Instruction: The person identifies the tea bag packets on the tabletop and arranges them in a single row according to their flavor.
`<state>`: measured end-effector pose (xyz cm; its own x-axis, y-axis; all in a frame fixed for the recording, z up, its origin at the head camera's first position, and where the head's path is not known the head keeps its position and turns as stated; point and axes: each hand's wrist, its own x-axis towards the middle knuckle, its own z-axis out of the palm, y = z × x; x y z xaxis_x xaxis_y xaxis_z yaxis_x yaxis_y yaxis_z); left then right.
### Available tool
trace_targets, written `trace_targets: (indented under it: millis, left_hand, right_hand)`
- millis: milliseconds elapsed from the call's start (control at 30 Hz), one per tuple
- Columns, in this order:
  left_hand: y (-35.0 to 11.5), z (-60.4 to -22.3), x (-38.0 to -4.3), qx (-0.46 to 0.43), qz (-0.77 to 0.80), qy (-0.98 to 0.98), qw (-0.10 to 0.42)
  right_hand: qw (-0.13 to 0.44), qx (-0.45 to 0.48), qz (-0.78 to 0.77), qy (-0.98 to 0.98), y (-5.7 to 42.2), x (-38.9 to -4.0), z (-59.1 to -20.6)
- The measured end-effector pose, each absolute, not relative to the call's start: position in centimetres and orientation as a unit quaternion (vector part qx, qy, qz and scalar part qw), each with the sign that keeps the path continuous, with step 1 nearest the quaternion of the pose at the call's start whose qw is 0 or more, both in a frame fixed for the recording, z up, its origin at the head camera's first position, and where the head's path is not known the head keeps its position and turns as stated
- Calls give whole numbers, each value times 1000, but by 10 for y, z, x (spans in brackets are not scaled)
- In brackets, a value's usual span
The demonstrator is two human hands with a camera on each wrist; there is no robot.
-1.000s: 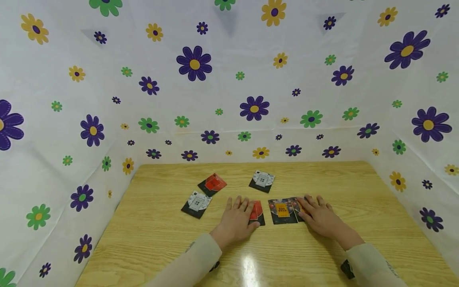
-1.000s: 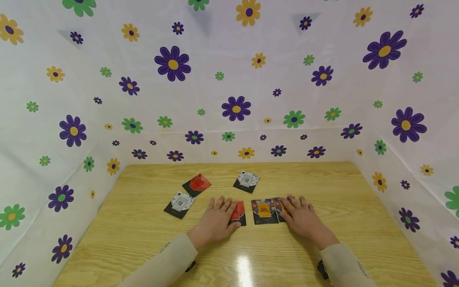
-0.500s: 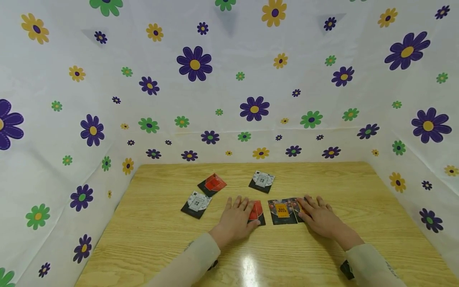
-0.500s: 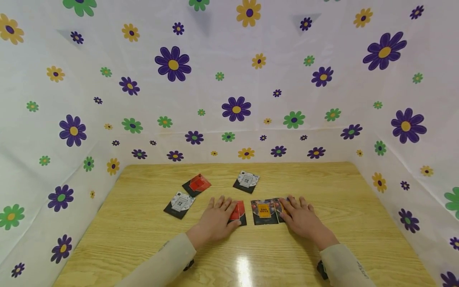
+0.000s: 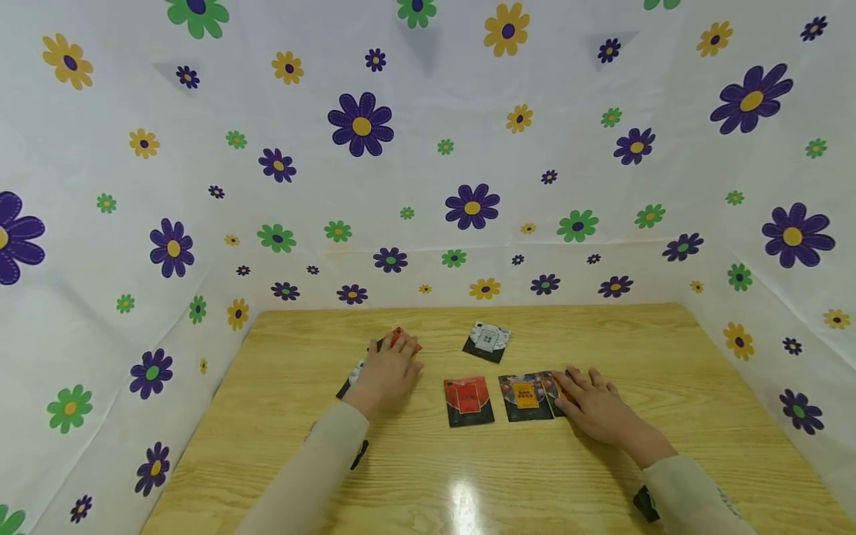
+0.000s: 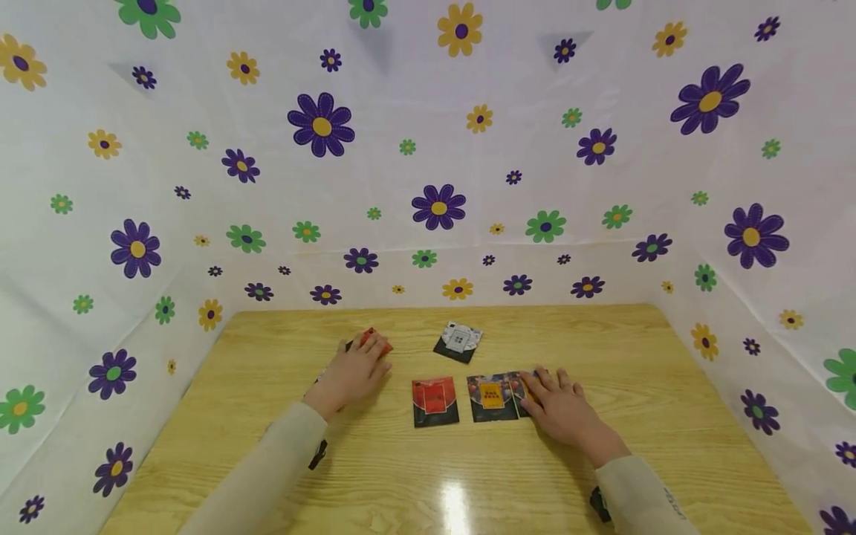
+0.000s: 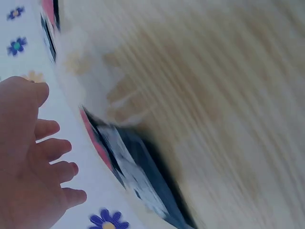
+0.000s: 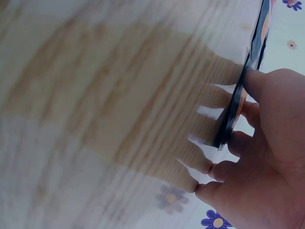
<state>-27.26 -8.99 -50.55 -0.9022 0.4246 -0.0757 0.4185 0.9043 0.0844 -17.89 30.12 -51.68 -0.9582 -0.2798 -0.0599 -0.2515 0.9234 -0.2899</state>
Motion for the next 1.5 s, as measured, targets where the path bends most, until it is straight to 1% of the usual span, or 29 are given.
trace_targets:
  millis: [333, 467, 767, 900, 1133, 1267, 1367, 1500]
  left_hand:
    - [-105, -516, -290, 190, 46, 979, 61]
    - [-111, -514, -294, 187, 24, 980, 55]
    - [-118, -512, -299, 158, 4, 984, 76]
    - [-118, -513, -299, 154, 18, 986, 65]
    - [-120, -518, -303, 171, 8, 985, -3]
    - [-121, -517, -305, 173, -5, 985, -20]
    - [-122, -517, -304, 168, 1, 986, -6]
    - [-123, -520, -305, 167, 6, 985, 41]
  right_hand:
    - [61, -134, -140, 979, 301, -180, -518]
    - [56, -134, -142, 979, 301, -180, -520]
    - [49, -138, -142, 979, 299, -179, -518]
    - [48, -137, -143, 979, 300, -180, -518]
    - [46, -135, -141, 980, 302, -181, -522]
    - [47, -133, -139, 980, 303, -181, -523]
    - [51, -132, -140, 980, 303, -181, -523]
    - [52, -132, -139, 980, 303, -180, -521]
